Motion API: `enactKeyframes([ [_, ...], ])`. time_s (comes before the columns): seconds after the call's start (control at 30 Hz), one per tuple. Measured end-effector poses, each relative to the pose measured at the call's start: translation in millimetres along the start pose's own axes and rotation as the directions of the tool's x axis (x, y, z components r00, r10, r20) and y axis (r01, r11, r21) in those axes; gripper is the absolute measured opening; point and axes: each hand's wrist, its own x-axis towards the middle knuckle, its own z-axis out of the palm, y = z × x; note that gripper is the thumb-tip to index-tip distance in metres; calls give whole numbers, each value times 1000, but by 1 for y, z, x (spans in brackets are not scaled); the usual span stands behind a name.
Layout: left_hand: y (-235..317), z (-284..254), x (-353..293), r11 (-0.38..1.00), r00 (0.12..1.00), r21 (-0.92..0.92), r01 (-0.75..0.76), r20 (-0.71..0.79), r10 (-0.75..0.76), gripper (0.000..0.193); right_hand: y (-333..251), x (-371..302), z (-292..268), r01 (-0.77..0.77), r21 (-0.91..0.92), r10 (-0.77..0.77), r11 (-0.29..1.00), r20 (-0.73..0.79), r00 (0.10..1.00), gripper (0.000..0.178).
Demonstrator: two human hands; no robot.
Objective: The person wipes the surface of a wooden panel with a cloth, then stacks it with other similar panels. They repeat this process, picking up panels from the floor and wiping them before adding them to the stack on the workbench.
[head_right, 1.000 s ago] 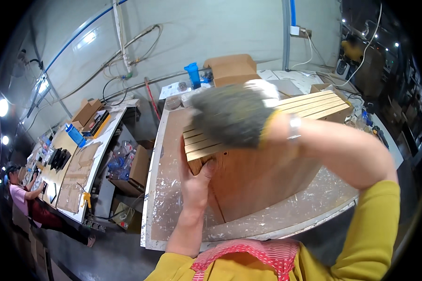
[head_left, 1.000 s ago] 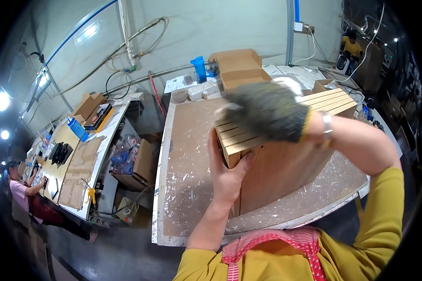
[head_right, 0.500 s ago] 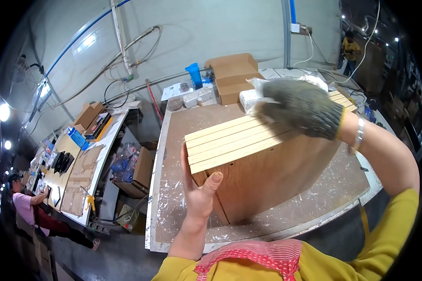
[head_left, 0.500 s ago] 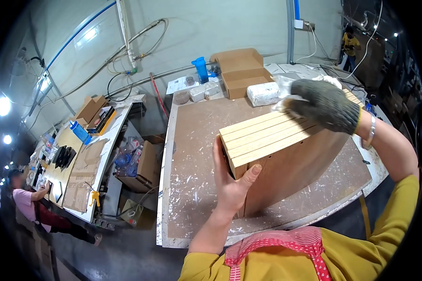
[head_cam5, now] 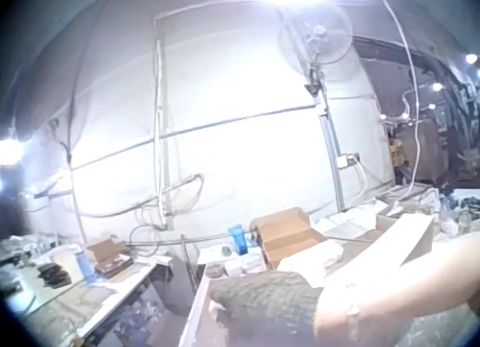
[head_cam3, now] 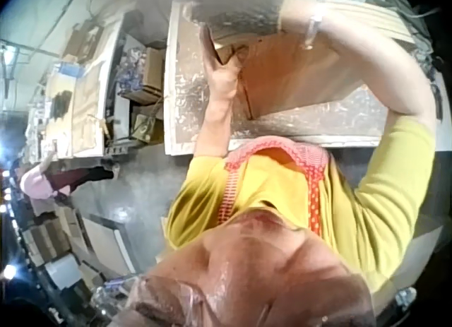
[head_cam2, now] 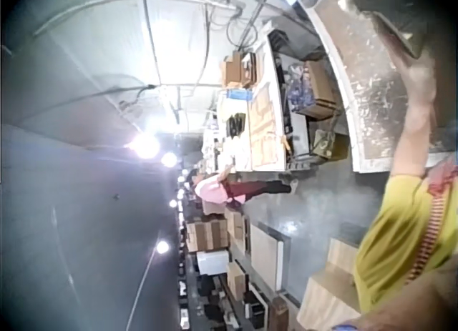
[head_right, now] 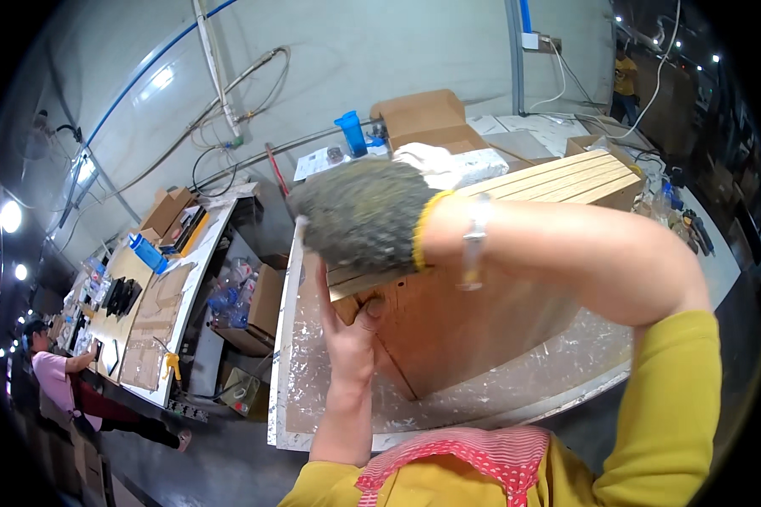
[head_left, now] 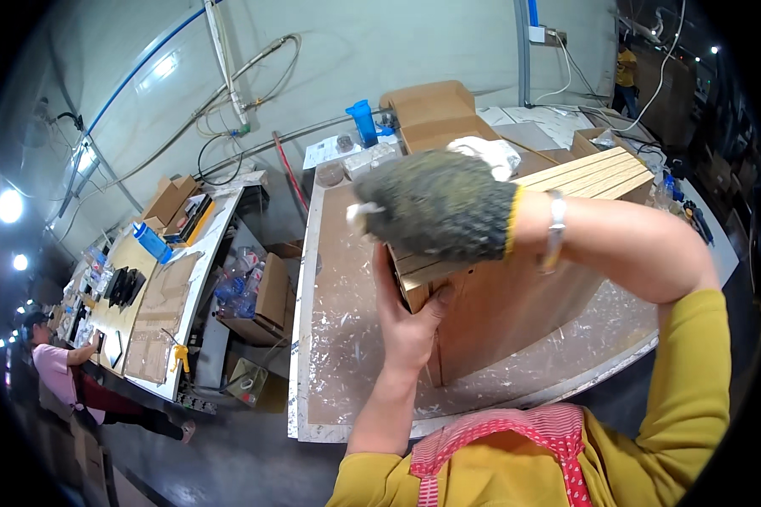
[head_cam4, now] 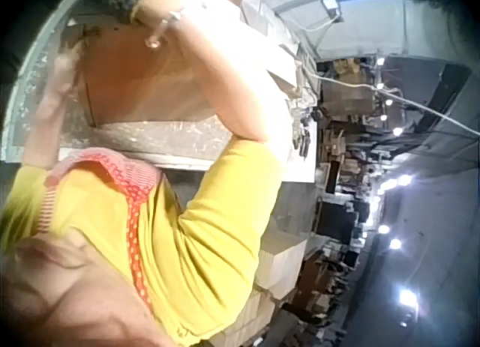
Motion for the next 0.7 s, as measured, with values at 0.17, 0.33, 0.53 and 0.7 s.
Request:
enactKeyframes([
  [0.17,6,-5,-1,977,999,211,-24,-25,30,95,11,-23,-15,-223,-213,224,951,-20,974,26],
  [0.33,8,-10,0,965,998,258,-54,-14,59,96,28,-58,-78,-589,22,589,808,1,808,31],
  [0.53,0,-9,3,990,999,141,-29,-20,32,91,3,-16,-24,-75,-53,83,996,154,985,28],
  [0.7,-5,-7,9,989,1000,149,21,-13,-19,89,1,-5,-8,-65,76,58,995,87,995,33],
])
